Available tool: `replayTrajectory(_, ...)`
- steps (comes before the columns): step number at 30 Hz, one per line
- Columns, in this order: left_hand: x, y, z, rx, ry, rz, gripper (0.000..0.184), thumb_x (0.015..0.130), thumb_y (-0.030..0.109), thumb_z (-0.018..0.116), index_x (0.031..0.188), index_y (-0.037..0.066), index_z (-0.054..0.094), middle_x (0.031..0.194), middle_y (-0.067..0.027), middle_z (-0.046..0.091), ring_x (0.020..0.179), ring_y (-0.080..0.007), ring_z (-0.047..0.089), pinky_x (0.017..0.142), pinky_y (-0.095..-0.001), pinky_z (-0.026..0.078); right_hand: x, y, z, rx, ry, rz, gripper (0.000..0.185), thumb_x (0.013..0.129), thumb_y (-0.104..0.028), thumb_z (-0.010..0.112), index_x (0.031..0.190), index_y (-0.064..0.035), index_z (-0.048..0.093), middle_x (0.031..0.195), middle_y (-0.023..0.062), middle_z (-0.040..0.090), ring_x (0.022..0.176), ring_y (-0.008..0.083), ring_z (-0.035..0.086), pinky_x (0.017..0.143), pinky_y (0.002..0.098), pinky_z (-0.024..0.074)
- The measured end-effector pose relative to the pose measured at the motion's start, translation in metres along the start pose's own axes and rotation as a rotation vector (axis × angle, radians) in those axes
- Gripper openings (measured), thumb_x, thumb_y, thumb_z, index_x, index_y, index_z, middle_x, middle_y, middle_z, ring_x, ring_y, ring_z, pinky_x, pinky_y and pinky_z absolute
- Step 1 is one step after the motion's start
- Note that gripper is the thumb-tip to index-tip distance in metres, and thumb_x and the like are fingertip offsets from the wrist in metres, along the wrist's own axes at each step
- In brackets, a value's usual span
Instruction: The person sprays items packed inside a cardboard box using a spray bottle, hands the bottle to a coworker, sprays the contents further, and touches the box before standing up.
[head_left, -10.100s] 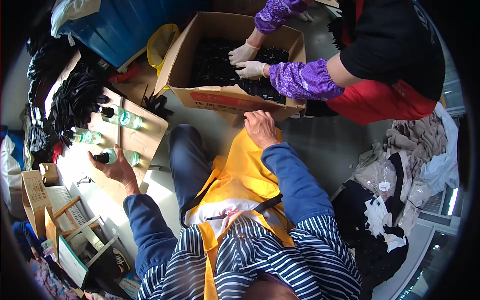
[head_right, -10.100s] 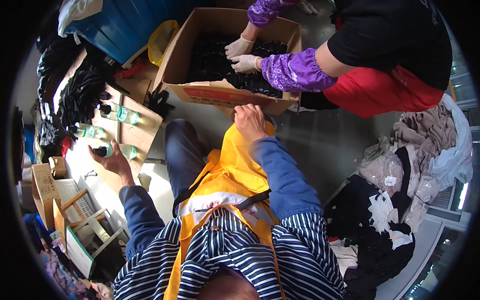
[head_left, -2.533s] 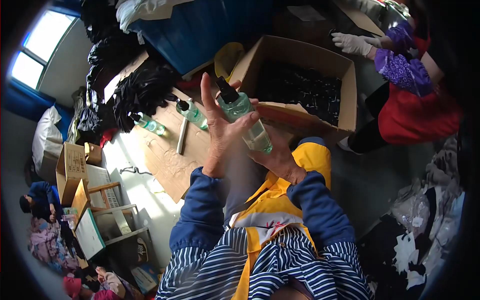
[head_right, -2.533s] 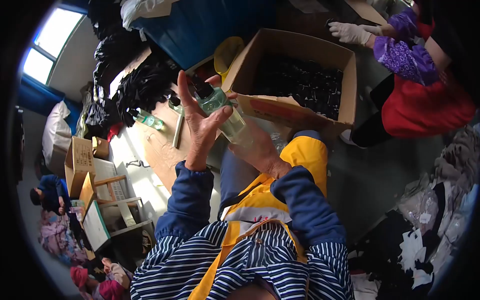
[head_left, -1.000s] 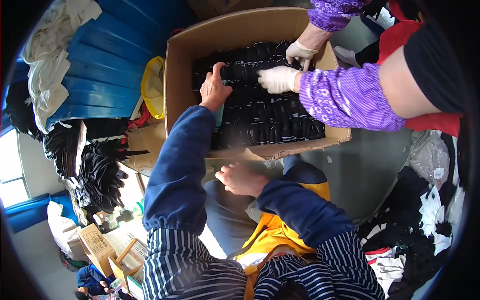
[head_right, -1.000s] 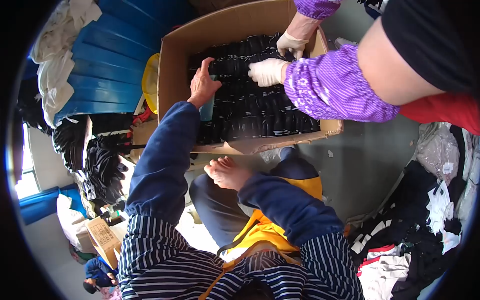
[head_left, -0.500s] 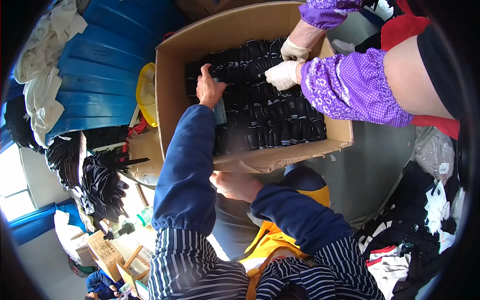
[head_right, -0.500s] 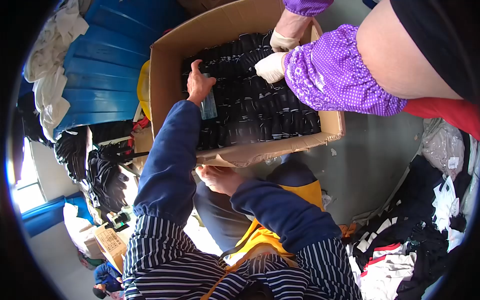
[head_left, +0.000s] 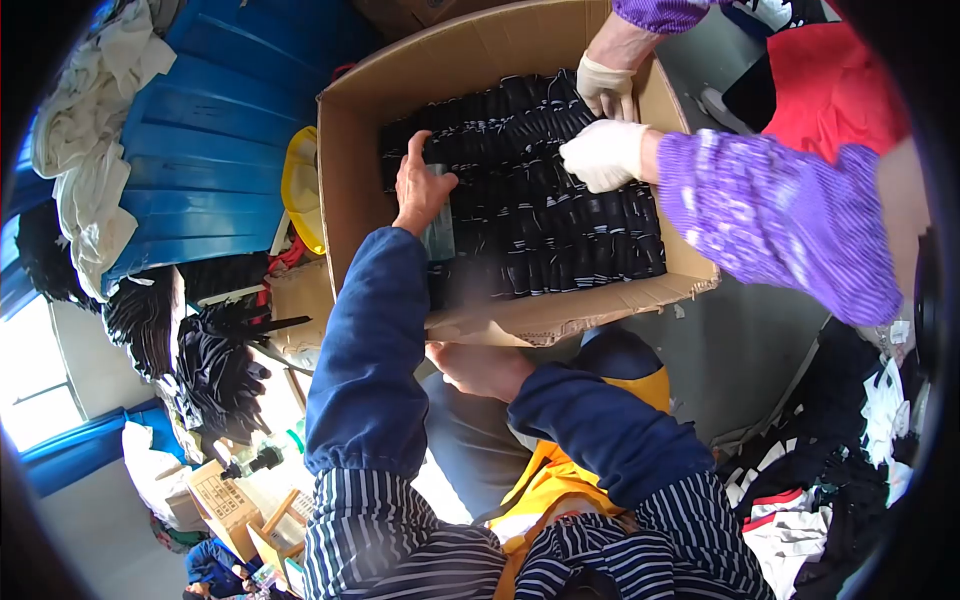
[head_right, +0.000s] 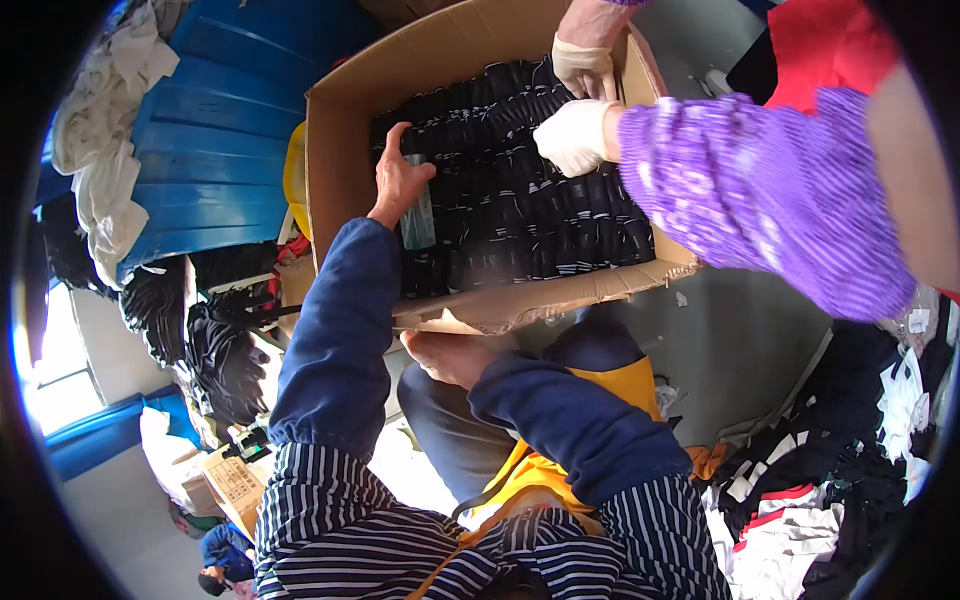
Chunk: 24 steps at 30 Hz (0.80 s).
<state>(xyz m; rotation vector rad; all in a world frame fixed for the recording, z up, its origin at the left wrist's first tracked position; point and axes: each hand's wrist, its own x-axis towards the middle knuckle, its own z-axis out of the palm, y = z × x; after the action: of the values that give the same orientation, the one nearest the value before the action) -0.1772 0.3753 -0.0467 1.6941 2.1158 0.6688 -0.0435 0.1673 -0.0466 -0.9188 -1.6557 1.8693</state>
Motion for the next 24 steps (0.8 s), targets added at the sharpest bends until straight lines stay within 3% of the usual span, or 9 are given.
replayTrajectory(9,-0.014,-0.014,0.001,-0.135,0.014,-0.222,0.074,0.061,0.012,0.070,0.128,0.021,0.040,0.109,-0.0195,0.055,0.104,-0.0370,0.054,0.090,-0.0430,0.044,0.010,0.019,0.007,-0.133,0.014,-0.167,0.019,0.089,-0.019,0.044,0.088,-0.0089,0.059,0.079,0.0073,0.063,0.072,0.0243,0.061,0.070,0.0385,0.0469)
replayTrajectory(12,-0.017,-0.014,-0.004,0.067,0.052,-0.128,0.072,0.061,0.012,0.070,0.126,0.020,0.042,0.109,-0.0198,0.057,0.104,-0.0365,0.054,0.089,-0.0424,0.044,0.001,0.007,0.004,-0.609,-0.142,-0.239,0.020,0.088,-0.019,0.046,0.096,-0.0081,0.060,0.085,0.0081,0.065,0.074,0.0250,0.061,0.071,0.0386,0.0473)
replayTrajectory(17,-0.009,-0.008,-0.003,-0.010,0.044,-0.147,0.073,0.060,0.012,0.071,0.126,0.020,0.042,0.109,-0.0197,0.058,0.104,-0.0363,0.055,0.089,-0.0423,0.044,0.012,-0.006,0.016,-0.905,-0.325,-0.202,0.025,0.090,-0.018,0.045,0.107,-0.0067,0.059,0.097,0.0069,0.064,0.084,0.0205,0.060,0.080,0.0332,0.0466)
replayTrajectory(20,-0.001,-0.007,-0.001,-0.008,0.097,-0.184,0.078,0.059,0.015,0.075,0.128,0.017,0.040,0.109,-0.0194,0.059,0.102,-0.0359,0.057,0.089,-0.0408,0.044,0.029,0.041,0.054,0.205,0.110,-0.034,0.025,0.090,-0.018,0.046,0.109,-0.0072,0.059,0.099,0.0056,0.064,0.086,0.0165,0.058,0.081,0.0294,0.0458)
replayTrajectory(24,0.001,0.001,0.005,-0.033,0.027,-0.238,0.078,0.061,0.013,0.071,0.130,0.021,0.035,0.111,-0.0187,0.057,0.103,-0.0372,0.055,0.087,-0.0435,0.045,0.006,-0.025,0.002,0.401,-0.096,0.010,0.024,0.090,-0.015,0.044,0.106,-0.0076,0.060,0.095,0.0050,0.064,0.082,0.0161,0.057,0.077,0.0292,0.0462)
